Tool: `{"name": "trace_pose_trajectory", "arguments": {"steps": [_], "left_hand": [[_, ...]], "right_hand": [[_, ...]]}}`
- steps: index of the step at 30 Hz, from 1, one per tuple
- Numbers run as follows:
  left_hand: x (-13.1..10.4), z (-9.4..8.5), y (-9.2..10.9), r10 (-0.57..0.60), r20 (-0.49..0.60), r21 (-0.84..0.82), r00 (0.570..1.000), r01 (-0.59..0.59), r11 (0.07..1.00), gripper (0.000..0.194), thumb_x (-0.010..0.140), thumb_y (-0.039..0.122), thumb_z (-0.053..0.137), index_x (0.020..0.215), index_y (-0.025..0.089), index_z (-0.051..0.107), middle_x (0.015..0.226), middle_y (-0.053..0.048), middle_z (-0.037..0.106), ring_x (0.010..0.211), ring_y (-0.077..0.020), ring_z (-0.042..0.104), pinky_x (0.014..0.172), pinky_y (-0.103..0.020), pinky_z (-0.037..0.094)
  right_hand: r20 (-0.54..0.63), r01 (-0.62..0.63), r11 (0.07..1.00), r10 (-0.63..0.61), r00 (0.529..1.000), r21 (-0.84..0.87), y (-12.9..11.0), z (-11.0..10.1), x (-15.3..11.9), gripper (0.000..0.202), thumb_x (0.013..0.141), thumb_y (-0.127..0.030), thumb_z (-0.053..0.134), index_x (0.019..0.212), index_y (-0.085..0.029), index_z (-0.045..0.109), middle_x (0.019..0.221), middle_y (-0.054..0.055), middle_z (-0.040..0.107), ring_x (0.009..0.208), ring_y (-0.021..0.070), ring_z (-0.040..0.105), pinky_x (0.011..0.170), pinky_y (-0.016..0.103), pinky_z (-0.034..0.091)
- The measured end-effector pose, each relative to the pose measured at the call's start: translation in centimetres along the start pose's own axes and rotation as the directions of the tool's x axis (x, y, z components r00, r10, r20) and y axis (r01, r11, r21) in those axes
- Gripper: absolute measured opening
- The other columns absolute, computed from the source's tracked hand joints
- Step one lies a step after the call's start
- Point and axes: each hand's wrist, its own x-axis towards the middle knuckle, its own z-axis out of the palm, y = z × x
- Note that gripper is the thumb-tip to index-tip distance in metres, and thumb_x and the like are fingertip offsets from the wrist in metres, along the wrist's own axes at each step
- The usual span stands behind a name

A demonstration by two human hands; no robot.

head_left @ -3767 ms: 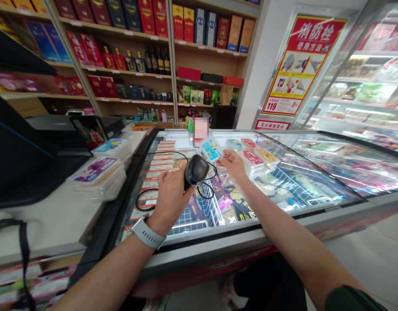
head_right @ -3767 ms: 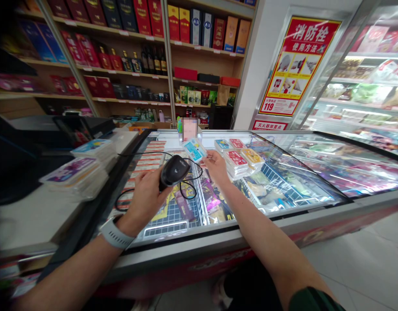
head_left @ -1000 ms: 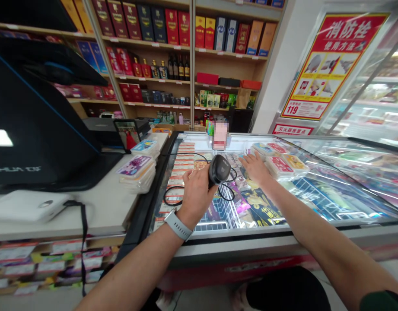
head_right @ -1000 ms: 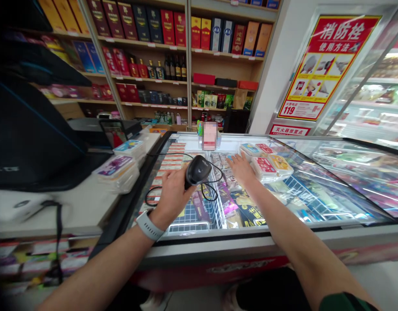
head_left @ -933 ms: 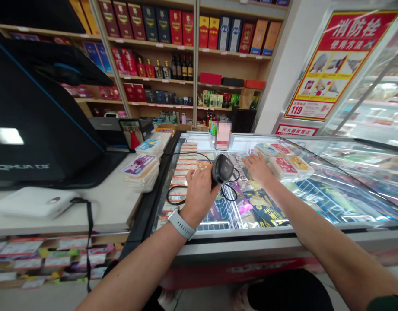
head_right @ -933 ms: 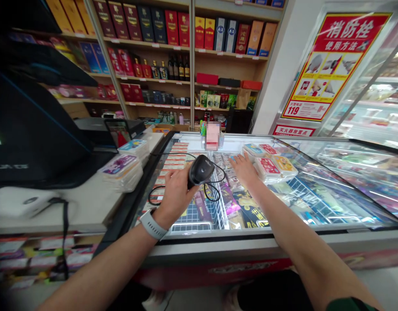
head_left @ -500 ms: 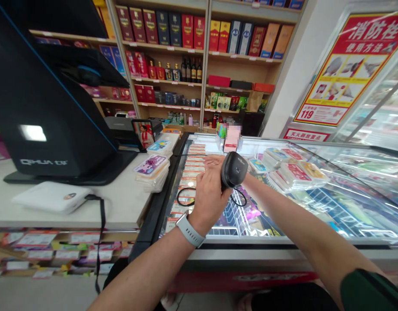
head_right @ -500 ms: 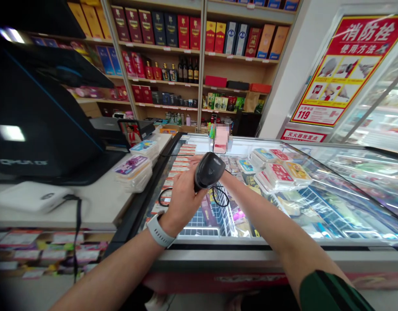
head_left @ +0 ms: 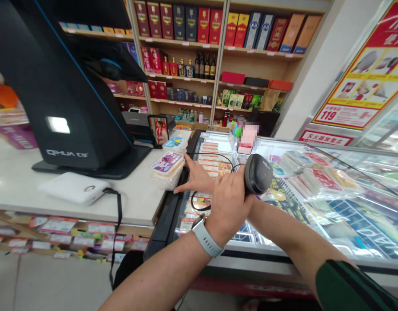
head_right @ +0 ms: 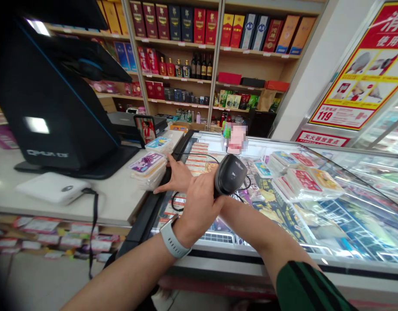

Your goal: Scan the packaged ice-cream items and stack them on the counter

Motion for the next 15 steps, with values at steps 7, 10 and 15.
{"name": "trace_pose_trajectory", "arguments": {"steps": [7,10,15], "left_hand": [[0.35,-0.61,0.36,-0.063,0.167,0.03,0.984,0.059,0.998,0.052,0.083,0.024,0.06,0.131,0.013,0.043,0.116,-0.01,0.064,0.11,-0.0259,0.057,0.097,-0.042,0.041],[0.38,-0.58,0.28,-0.062,0.166,0.046,0.984,0.055,0.997,0.052,0.084,0.024,0.06,0.131,0.013,0.043,0.118,-0.011,0.064,0.111,-0.0255,0.057,0.098,-0.042,0.04],[0.32,-0.46,0.14,-0.056,0.149,0.041,0.987,0.05,0.998,0.055,0.083,0.025,0.061,0.133,0.012,0.041,0.12,-0.011,0.063,0.112,-0.0255,0.056,0.1,-0.041,0.039]], "right_hand": [[-0.033,0.001,0.996,-0.004,0.999,-0.086,-0.88,0.31,-0.24,0.14,0.044,-0.077,0.073,0.151,-0.013,0.009,0.126,0.019,0.054,0.107,0.0357,0.053,0.093,0.05,0.042],[-0.032,-0.001,0.999,0.0,0.999,-0.037,-1.02,0.55,-0.1,0.133,0.051,-0.073,0.075,0.151,-0.016,0.008,0.124,0.017,0.056,0.106,0.0335,0.055,0.094,0.049,0.042],[-0.036,0.002,0.998,0.0,0.999,0.061,-0.7,0.51,-0.17,0.129,0.053,-0.064,0.079,0.151,-0.018,0.009,0.126,0.015,0.056,0.108,0.031,0.057,0.092,0.045,0.045]]}}
